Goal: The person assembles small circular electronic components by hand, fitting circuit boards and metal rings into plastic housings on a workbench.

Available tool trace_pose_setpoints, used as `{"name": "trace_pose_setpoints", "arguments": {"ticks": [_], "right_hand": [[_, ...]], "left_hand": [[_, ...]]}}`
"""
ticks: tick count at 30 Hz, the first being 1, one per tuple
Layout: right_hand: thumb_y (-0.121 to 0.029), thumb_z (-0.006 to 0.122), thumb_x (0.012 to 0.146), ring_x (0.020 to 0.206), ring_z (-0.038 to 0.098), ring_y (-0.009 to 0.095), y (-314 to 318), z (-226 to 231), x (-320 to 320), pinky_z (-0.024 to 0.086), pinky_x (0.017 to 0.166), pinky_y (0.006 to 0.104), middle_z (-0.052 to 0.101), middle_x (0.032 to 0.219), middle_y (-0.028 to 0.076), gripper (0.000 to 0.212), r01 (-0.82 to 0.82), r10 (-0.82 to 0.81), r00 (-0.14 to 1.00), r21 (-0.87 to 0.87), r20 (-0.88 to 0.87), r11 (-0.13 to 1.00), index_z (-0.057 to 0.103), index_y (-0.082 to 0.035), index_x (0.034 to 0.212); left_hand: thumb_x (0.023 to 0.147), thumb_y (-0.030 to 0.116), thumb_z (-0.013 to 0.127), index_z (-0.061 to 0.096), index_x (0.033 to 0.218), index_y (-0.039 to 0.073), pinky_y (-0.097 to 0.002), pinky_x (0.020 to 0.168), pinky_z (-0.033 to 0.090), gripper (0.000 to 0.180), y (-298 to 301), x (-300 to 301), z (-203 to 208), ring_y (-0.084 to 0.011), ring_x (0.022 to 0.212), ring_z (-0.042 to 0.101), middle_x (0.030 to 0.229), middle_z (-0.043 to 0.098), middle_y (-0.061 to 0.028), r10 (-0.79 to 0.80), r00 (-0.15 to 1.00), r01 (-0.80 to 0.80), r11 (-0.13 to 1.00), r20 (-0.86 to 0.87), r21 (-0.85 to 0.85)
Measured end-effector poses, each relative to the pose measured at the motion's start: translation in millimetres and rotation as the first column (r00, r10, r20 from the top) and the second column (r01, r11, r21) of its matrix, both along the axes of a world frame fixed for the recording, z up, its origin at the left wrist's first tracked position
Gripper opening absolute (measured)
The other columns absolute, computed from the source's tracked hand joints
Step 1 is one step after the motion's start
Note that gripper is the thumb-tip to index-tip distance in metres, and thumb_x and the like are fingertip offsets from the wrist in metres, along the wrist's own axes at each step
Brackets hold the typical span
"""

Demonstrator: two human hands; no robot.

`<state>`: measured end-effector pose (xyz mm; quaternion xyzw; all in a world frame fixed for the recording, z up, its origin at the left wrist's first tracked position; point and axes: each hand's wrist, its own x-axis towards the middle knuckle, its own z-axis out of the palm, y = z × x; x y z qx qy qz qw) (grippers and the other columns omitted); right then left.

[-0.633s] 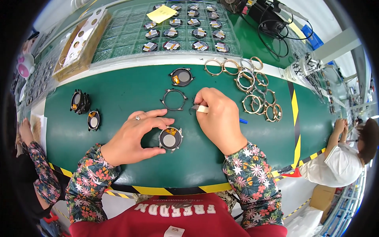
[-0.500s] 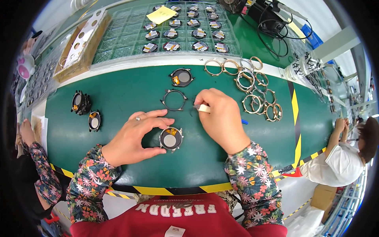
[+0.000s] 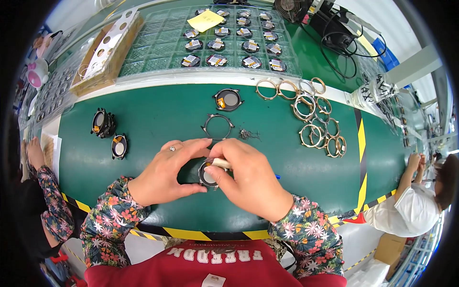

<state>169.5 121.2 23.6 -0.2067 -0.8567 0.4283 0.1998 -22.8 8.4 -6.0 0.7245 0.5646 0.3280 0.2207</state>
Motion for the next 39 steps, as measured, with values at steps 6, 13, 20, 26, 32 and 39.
{"name": "trace_pose_setpoints", "arguments": {"ticks": [6,13,20,26,32,39], "right_hand": [[0.006,0.065,0.081,0.086,0.062,0.037,-15,-10,-2,0.052,0.072,0.0425,0.059,0.099,0.016,0.021,-0.014,0.009,1.0,0.184,0.026,0.983,0.056,-0.001,0.099],[0.005,0.068,0.077,0.084,0.061,0.034,-19,-13,-6,0.052,0.071,0.0416,0.06,0.098,0.014,0.012,0.018,-0.02,1.0,0.324,0.003,0.946,0.06,-0.001,0.085],[0.004,0.068,0.077,0.08,0.061,0.032,-17,-11,-8,0.051,0.067,0.0404,0.061,0.093,0.012,0.013,0.013,-0.019,1.0,0.344,0.012,0.939,0.064,-0.002,0.088],[0.005,0.068,0.076,0.079,0.06,0.032,-17,-12,-9,0.05,0.067,0.0396,0.063,0.093,0.011,0.014,0.009,-0.005,1.0,0.314,-0.015,0.95,0.063,-0.002,0.087],[0.006,0.067,0.074,0.078,0.059,0.031,-14,-11,-9,0.05,0.067,0.0396,0.065,0.094,0.01,0.014,-0.049,0.048,0.999,0.299,0.013,0.953,0.062,-0.002,0.085],[0.006,0.066,0.074,0.078,0.059,0.031,-12,-12,-7,0.05,0.067,0.0395,0.065,0.094,0.01,0.015,-0.063,0.064,0.998,0.291,0.004,0.955,0.062,-0.003,0.084]], "left_hand": [[0.068,0.016,0.089,0.035,0.151,0.007,-0.0451,0.102,0.04,0.1,-1,6,5,-0.0302,0.118,0.059,0.129,0.064,-0.011,0.01,1.0,-0.01,0.999,-0.004,0.032],[0.068,0.013,0.088,0.033,0.152,0.006,-0.0451,0.101,0.042,0.101,-2,9,4,-0.0308,0.119,0.06,0.128,0.065,-0.0116,0.028,1.0,-0.028,0.997,0.004,0.071],[0.067,0.013,0.088,0.034,0.152,0.006,-0.0451,0.102,0.042,0.102,-2,9,2,-0.0308,0.122,0.059,0.129,0.064,-0.0115,0.027,1.0,-0.027,0.996,0.0,0.086],[0.066,0.013,0.089,0.036,0.151,0.005,-0.0453,0.1,0.044,0.101,-3,11,1,-0.0315,0.119,0.06,0.125,0.067,-0.0116,0.047,0.999,-0.048,0.995,0.016,0.091],[0.065,0.012,0.09,0.04,0.149,0.004,-0.0445,0.1,0.045,0.098,-4,12,2,-0.0313,0.115,0.062,0.122,0.068,-0.0123,0.079,0.997,-0.08,0.994,0.024,0.073],[0.065,0.012,0.09,0.04,0.149,0.005,-0.0444,0.1,0.045,0.098,-4,13,3,-0.0312,0.115,0.063,0.121,0.068,-0.0117,0.084,0.996,-0.084,0.994,0.005,0.07]]}}
